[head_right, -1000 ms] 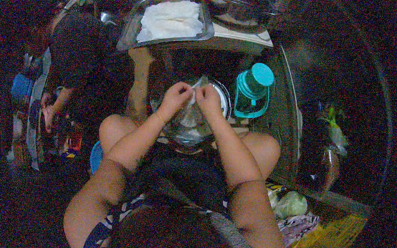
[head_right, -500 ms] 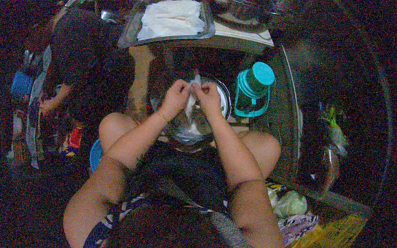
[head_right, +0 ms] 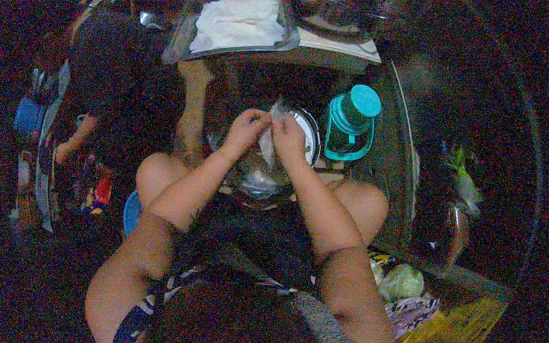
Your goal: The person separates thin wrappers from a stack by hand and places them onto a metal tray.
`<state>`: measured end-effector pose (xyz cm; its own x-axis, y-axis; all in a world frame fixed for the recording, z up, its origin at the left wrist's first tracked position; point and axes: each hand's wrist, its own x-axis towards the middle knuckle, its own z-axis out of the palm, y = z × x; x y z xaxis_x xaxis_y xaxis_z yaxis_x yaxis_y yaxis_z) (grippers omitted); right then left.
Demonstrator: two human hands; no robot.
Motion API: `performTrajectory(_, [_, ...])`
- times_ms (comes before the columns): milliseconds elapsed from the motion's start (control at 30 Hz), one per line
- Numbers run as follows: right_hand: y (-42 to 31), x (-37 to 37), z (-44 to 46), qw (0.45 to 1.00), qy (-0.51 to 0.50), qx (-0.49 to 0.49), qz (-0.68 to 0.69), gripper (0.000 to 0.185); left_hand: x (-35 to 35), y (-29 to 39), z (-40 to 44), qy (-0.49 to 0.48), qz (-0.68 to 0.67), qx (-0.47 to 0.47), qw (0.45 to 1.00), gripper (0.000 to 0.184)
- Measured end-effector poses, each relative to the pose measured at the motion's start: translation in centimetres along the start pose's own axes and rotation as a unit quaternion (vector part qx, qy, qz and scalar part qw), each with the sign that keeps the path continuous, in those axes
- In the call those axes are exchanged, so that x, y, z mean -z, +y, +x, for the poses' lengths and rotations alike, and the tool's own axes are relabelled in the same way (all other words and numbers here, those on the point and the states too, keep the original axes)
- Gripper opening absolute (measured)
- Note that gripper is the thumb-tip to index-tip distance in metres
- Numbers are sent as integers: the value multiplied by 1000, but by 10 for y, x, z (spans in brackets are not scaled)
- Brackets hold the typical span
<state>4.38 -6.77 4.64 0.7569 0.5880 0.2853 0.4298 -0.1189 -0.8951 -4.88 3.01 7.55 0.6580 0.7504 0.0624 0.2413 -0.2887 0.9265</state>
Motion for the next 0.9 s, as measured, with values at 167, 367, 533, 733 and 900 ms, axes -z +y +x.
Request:
performTrajectory(167, [-17,7,3,993,-72,-61,-72,24,1,-9,7,22,58,-23,998,25])
performTrajectory(367, [-8,2,0,995,-73,-65,-29,27,4,-3,1,61,109,-17,992,26])
performTrajectory(533, [17,12,8,962,-8,-185,199,16,12,-9,5,90,38,27,995,27])
performTrajectory(733, [16,10,13,862,-105,-223,443,11,9,3,-3,-4,39,-61,997,22])
performTrajectory(900, [4,15,21,976,-116,-174,61,38,1,-7,-7,-31,91,-128,987,18])
